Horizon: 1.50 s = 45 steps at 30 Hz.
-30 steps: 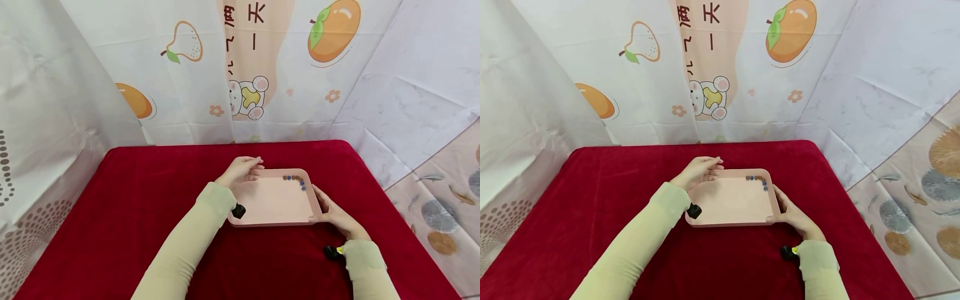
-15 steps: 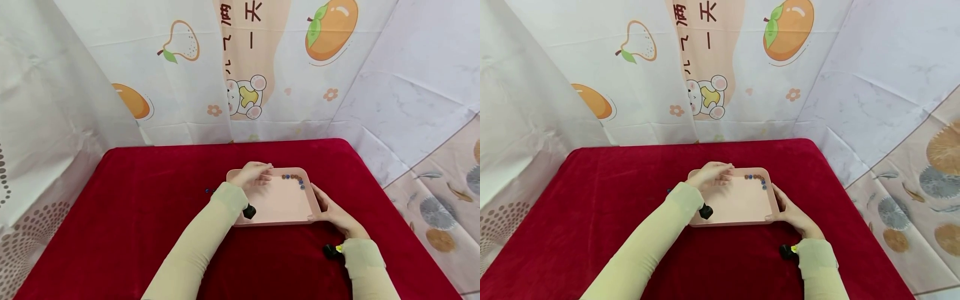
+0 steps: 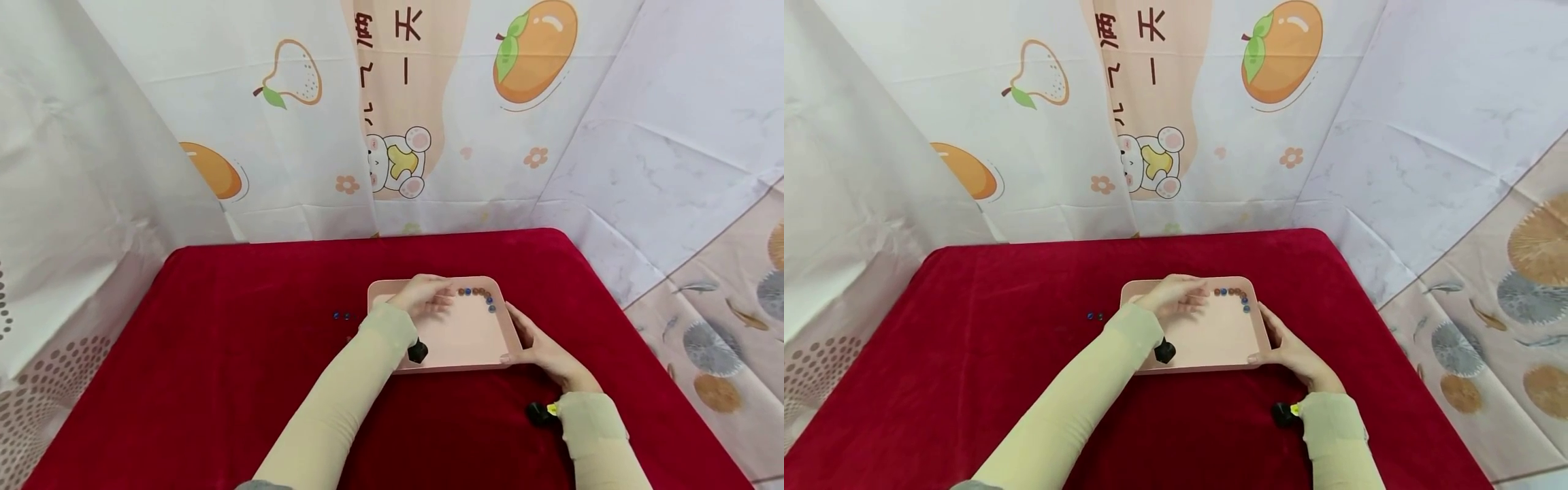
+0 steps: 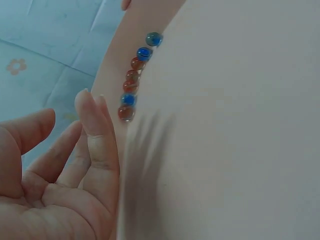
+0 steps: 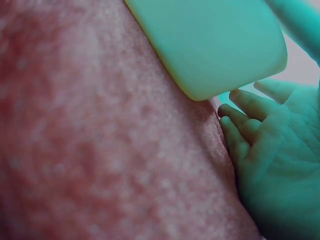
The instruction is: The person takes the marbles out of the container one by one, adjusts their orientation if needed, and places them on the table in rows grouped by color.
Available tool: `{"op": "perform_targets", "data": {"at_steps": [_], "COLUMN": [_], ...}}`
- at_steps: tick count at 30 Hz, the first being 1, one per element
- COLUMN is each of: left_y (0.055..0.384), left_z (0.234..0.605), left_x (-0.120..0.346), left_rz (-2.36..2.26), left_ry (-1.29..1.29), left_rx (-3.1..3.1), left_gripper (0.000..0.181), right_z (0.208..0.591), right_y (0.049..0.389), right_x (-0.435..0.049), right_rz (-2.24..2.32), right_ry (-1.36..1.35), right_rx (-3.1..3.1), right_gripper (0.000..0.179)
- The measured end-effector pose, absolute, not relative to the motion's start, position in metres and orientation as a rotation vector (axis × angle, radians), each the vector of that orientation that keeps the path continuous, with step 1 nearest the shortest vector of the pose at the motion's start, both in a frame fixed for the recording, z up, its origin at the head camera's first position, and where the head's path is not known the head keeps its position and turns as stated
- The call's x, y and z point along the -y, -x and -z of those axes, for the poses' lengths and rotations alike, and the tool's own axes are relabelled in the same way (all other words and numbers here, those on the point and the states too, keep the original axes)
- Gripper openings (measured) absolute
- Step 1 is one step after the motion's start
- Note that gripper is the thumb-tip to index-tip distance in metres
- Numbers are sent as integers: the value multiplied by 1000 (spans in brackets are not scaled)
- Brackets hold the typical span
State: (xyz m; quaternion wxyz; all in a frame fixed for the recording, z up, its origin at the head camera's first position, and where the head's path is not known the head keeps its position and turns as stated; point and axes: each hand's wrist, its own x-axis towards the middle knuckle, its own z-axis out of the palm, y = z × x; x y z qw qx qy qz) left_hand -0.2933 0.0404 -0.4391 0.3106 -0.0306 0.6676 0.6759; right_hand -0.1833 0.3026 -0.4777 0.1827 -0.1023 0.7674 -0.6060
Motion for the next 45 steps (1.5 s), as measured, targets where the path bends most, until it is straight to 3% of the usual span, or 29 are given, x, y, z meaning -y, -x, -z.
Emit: {"op": "perform_targets", "data": {"at_steps": [28,45], "left_y": [289,289], "left_z": [456,464], "left_x": [-69,-83], "left_rz": [-1611,-1389], "left_ry": [-107,-138], "left_rx": [-2074,-2401], "left_gripper": [37,21], "right_z": [478,480], "right_y": [184,184], "right_x": [-302,-303], "right_rz": [1711,1725], "right_ry": [276,284], "right_rx": [-2161,-2152], "right_gripper": [109,108]}}
